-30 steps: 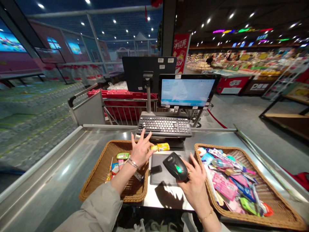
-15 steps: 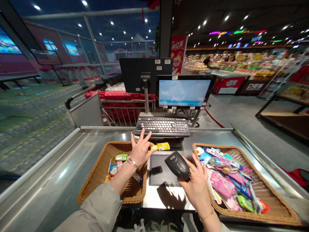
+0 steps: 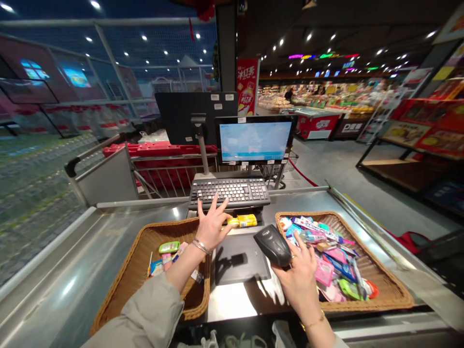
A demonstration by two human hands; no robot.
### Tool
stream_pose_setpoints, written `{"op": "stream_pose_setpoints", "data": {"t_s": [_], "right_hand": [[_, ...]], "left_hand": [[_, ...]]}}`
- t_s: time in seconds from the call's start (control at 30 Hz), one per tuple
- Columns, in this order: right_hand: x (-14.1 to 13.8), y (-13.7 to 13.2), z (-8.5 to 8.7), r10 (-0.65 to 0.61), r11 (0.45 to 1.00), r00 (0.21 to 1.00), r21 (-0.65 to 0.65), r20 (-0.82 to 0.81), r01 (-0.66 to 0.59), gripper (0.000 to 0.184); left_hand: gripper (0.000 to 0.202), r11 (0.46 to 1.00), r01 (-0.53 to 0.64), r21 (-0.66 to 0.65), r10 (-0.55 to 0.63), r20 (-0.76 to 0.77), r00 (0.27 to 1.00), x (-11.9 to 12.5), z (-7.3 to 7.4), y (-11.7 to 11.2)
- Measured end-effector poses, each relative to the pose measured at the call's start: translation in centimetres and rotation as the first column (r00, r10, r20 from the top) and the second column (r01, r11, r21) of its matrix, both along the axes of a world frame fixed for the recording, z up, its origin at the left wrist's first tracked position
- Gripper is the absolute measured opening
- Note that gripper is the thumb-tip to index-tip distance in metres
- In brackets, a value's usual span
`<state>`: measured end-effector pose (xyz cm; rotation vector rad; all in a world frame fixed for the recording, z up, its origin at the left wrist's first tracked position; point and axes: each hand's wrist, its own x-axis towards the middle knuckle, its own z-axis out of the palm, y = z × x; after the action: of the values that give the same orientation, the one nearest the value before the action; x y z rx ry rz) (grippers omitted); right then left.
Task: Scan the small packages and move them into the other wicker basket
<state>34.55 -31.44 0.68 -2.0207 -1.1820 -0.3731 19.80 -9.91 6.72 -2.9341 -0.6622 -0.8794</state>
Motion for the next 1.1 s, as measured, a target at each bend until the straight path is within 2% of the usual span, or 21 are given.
{"op": "stream_pose_setpoints", "data": {"t_s": [0.3, 0.5, 0.6, 0.77, 0.97, 1.1], "right_hand": [[1.2, -1.3, 0.0, -0.106, 0.994, 0.994, 0.002, -0.012, 0.106, 0.030], [2.5, -2.3, -0.3, -0.196, 0.977, 0.980, 0.093, 0.020, 0.193, 0.031], [3.1, -3.0, -0.5, -0.230, 0.969, 0.973, 0.090, 0.000, 0.229, 0.032], [4.0, -4.3, -0.9, -0.335, 0.938, 0.942, 0.078, -0.032, 0.337, 0.035], [5.3, -5.8, -1.1, -0.399, 0.911, 0.916, 0.089, -0.047, 0.402, 0.039], [6.2, -6.7, -1.3, -0.481, 0.867, 0.874, 0.114, -0.064, 0.486, 0.042]], "left_hand": [[0.014, 0.996, 0.083, -0.012, -0.083, -0.008, 0.997, 2.9, 0.3, -0.4], [0.015, 0.990, 0.140, -0.015, -0.140, -0.007, 0.990, 4.9, 0.2, -0.9], [0.016, 0.986, 0.167, -0.009, -0.167, -0.005, 0.986, 5.9, 0.1, -1.3], [0.016, 0.978, 0.209, -0.013, -0.209, -0.015, 0.978, 7.6, -0.1, -2.0], [0.019, 0.962, 0.274, -0.015, -0.274, -0.030, 0.961, 9.7, -0.5, -3.2], [0.018, 0.950, 0.311, -0.023, -0.312, -0.044, 0.949, 11.2, -0.9, -3.9]]}}
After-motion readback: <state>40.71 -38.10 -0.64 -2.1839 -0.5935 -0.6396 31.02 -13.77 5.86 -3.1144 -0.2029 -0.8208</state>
